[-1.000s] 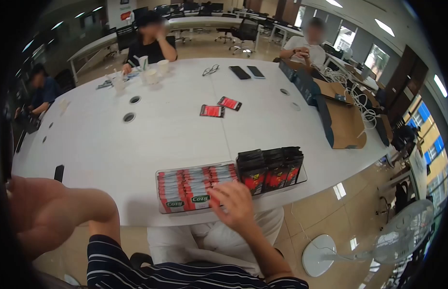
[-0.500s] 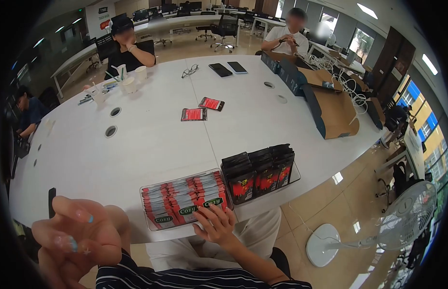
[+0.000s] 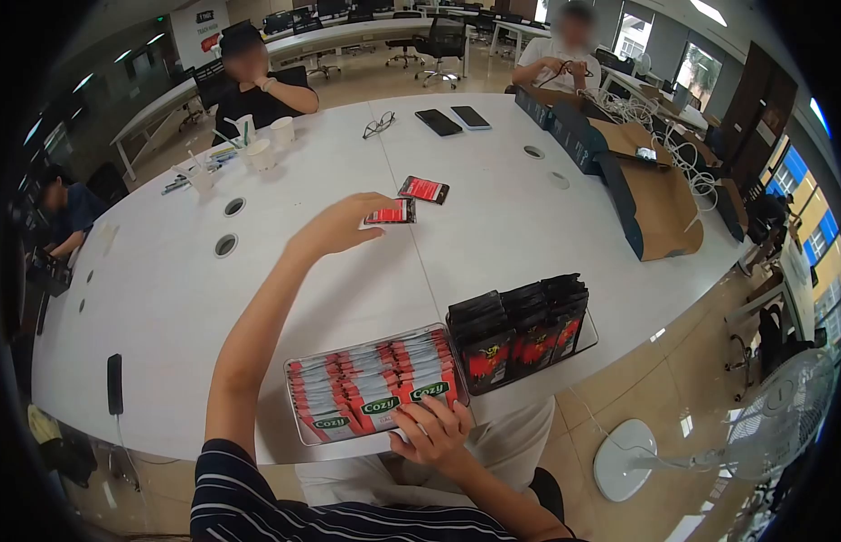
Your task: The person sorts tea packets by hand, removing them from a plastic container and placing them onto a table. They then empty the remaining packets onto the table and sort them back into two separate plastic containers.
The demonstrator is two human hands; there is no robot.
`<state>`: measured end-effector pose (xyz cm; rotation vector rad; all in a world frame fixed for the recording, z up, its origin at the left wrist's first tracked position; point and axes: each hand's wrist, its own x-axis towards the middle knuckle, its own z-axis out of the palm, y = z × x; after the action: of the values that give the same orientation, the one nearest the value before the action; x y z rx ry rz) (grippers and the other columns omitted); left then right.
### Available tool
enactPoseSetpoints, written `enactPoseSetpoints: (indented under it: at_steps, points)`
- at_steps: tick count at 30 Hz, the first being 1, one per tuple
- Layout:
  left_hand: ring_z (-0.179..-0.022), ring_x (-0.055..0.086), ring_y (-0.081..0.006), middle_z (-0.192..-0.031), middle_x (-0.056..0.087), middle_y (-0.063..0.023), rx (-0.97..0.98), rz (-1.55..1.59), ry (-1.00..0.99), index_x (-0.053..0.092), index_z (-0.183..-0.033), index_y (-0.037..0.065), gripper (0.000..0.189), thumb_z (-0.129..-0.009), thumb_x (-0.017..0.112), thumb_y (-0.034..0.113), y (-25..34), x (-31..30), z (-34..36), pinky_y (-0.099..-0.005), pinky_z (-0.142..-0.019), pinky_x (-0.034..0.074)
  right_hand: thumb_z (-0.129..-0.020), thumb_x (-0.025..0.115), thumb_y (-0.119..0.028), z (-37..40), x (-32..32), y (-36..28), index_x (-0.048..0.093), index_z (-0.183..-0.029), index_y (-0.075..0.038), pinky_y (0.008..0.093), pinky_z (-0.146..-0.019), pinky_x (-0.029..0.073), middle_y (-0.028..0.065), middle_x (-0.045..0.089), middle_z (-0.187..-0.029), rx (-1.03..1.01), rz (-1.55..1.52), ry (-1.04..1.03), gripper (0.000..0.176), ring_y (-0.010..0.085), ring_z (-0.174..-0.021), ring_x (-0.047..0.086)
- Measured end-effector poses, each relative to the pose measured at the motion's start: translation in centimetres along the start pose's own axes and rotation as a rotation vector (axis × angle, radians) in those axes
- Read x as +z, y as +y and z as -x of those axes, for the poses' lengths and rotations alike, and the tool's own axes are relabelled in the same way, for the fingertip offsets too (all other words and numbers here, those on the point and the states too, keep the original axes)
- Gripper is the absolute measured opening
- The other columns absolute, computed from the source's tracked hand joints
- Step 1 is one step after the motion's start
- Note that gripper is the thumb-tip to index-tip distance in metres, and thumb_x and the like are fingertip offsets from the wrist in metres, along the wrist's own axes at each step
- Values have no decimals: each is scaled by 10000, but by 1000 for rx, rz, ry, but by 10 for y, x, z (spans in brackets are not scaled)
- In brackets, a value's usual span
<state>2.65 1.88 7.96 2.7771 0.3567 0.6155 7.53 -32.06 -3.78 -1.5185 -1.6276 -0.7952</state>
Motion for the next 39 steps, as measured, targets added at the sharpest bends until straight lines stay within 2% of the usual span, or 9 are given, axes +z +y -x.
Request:
enactPoseSetpoints:
  at_steps: [1, 4, 7, 10, 16, 22, 25, 28, 39]
  points:
    - [-1158, 552, -295, -1316, 549, -119, -67, -34, -60, 534, -1292, 101, 465, -842, 651, 125, -20, 22, -6, -410, -1034, 404, -841, 595, -429, 0, 0, 0, 682, -1002, -243, 401, -1014, 277, -71, 646, -992, -2, 2, -6, 260, 149, -1023, 569]
    - [-1133, 568, -271, -1321, 535, -116, -95, -358, -61, 490, -1320, 92, 496, -848, 640, 131, -64, 70, -19, -389, -975, 461, -856, 571, -428, 1, -2, 2, 672, -993, -234, 412, -1034, 265, -63, 646, -983, -17, 10, -23, 258, 158, -1022, 564]
    - [-1049, 613, -253, -1241, 584, -99, -55, -474, -83, 492, -1301, 70, 474, -847, 622, 114, -83, 81, -36, -360, -839, 533, -882, 526, -423, 0, 0, 2, 656, -968, -210, 433, -1069, 241, -47, 649, -951, -36, 6, -9, 264, 179, -1013, 554]
    - [-944, 652, -236, -1167, 621, -64, -19, -716, -346, 508, -1271, 58, 451, -834, 614, 98, -74, 66, -49, -330, -700, 561, -848, 582, -417, 4, -2, 1, 689, -1019, -256, 397, -1037, 266, -78, 647, -993, 4, -12, -25, 258, 139, -1032, 568]
    - [-988, 653, -235, -1221, 613, -52, 216, -498, 170, 498, -1306, 117, 515, -806, 603, 59, -90, 67, -69, -331, -703, 565, -843, 580, -429, 6, 0, 1, 691, -1029, -264, 405, -1083, 238, -79, 657, -997, 3, -20, -15, 272, 131, -1032, 570]
    - [-1107, 579, -274, -1251, 562, -91, 161, -548, 175, 498, -1298, 164, 429, -876, 570, 138, -112, 103, -105, -358, -759, 563, -864, 534, -425, 8, -1, 2, 701, -1046, -286, 397, -1104, 232, -74, 659, -1037, -4, -10, -24, 283, 125, -1036, 581]
    - [-1129, 565, -290, -1269, 553, -91, -85, -349, -4, 491, -1314, 192, 406, -920, 558, 263, -99, 114, -109, -390, -823, 539, -890, 505, -459, 10, -2, 1, 703, -984, -305, 399, -1076, 249, -100, 654, -978, -6, 4, -46, 268, 131, -1030, 549]
    - [-1073, 584, -286, -1198, 573, -99, -53, -377, -11, 477, -1325, 183, 431, -938, 539, 361, -94, 109, -109, -395, -813, 534, -911, 475, -460, 10, -2, 0, 708, -967, -308, 401, -1083, 249, -103, 657, -973, 1, 4, -52, 284, 127, -1028, 551]
    - [-631, 655, -260, -776, 644, -75, 221, -650, -71, 507, -1163, 93, 336, -856, 604, 188, -106, 117, -107, -365, -559, 530, -827, 560, -391, 7, -1, 0, 707, -1036, -282, 381, -1075, 266, -74, 659, -1034, 11, -17, -10, 278, 130, -1028, 588]
